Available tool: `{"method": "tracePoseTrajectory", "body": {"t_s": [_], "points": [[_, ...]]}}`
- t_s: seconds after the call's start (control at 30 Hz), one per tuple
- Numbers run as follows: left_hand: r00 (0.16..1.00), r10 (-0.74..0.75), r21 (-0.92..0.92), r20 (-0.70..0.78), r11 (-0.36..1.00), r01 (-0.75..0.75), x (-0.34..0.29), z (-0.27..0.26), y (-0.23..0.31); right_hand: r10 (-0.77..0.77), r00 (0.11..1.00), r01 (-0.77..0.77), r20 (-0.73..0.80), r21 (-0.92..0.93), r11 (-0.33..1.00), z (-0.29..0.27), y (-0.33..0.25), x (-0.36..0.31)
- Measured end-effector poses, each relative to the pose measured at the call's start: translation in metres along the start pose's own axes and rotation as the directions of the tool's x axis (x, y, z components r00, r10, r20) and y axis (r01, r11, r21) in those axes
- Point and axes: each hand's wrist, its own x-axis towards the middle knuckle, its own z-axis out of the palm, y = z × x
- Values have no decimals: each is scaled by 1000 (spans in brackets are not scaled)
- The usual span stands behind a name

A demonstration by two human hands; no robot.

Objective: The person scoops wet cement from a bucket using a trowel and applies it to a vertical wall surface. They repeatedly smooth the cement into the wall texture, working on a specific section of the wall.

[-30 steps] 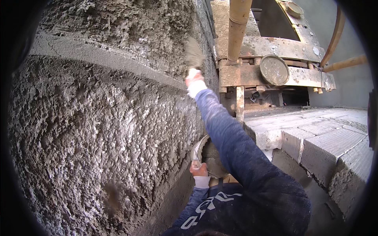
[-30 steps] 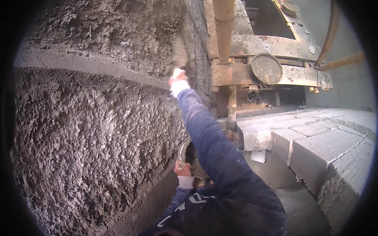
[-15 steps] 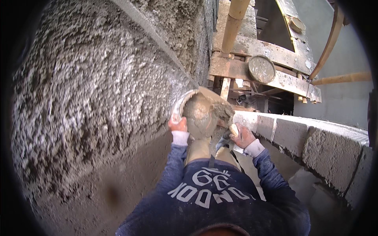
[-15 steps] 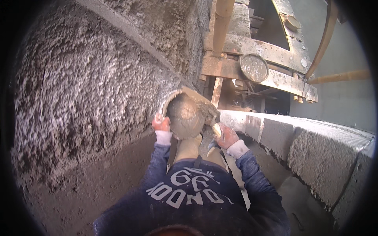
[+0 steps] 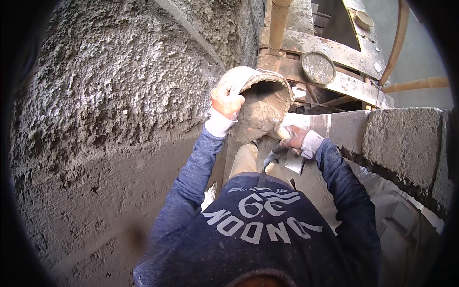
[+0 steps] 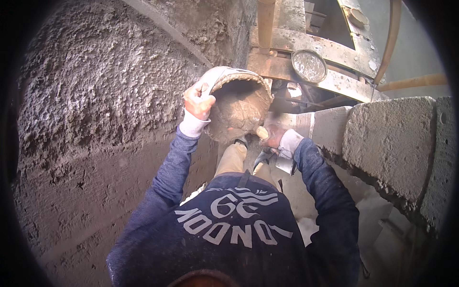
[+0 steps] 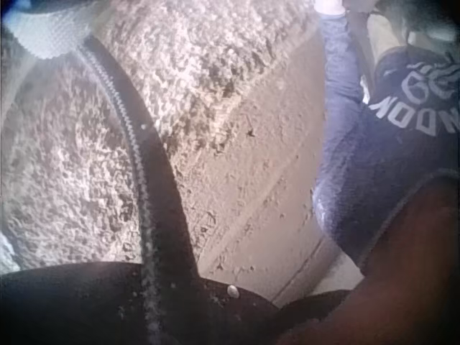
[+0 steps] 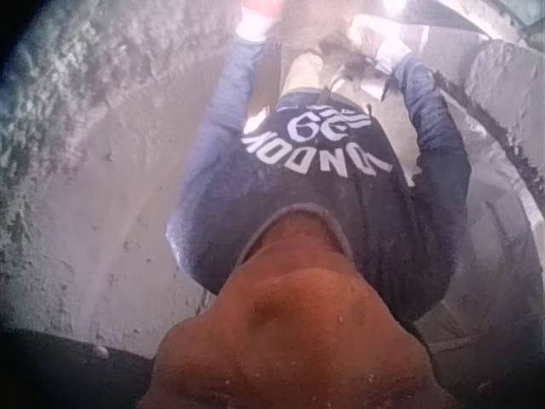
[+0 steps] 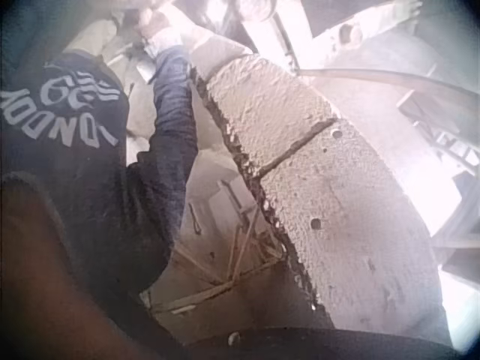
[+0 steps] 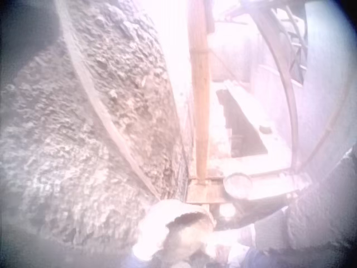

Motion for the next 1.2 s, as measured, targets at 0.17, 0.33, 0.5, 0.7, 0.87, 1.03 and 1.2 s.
{"method": "tracePoseTrajectory", "body": {"t_s": [0.17,0.33,0.5,0.7,0.87,1.03,1.2], "points": [[993,-121,-149,3,981,120,-1,5,-5,-298,935,148,191,555,818,34,5,17],[994,-88,16,-62,996,89,-17,-2,-50,-350,920,178,175,609,773,50,-1,32],[968,-209,-65,-139,977,202,-20,-18,-67,-396,882,133,255,672,729,50,-8,29],[852,-441,-406,-282,860,310,-27,-13,-97,-439,885,192,158,734,651,55,-31,36],[753,-578,-467,-315,785,407,-23,-1,-112,-420,905,226,64,765,603,52,-26,32],[711,-607,-388,-356,788,478,-37,4,-141,-311,945,216,-96,900,379,32,-52,9],[641,-667,-258,-379,741,619,-78,4,-164,36,823,487,-567,737,468,15,-109,63]]}}
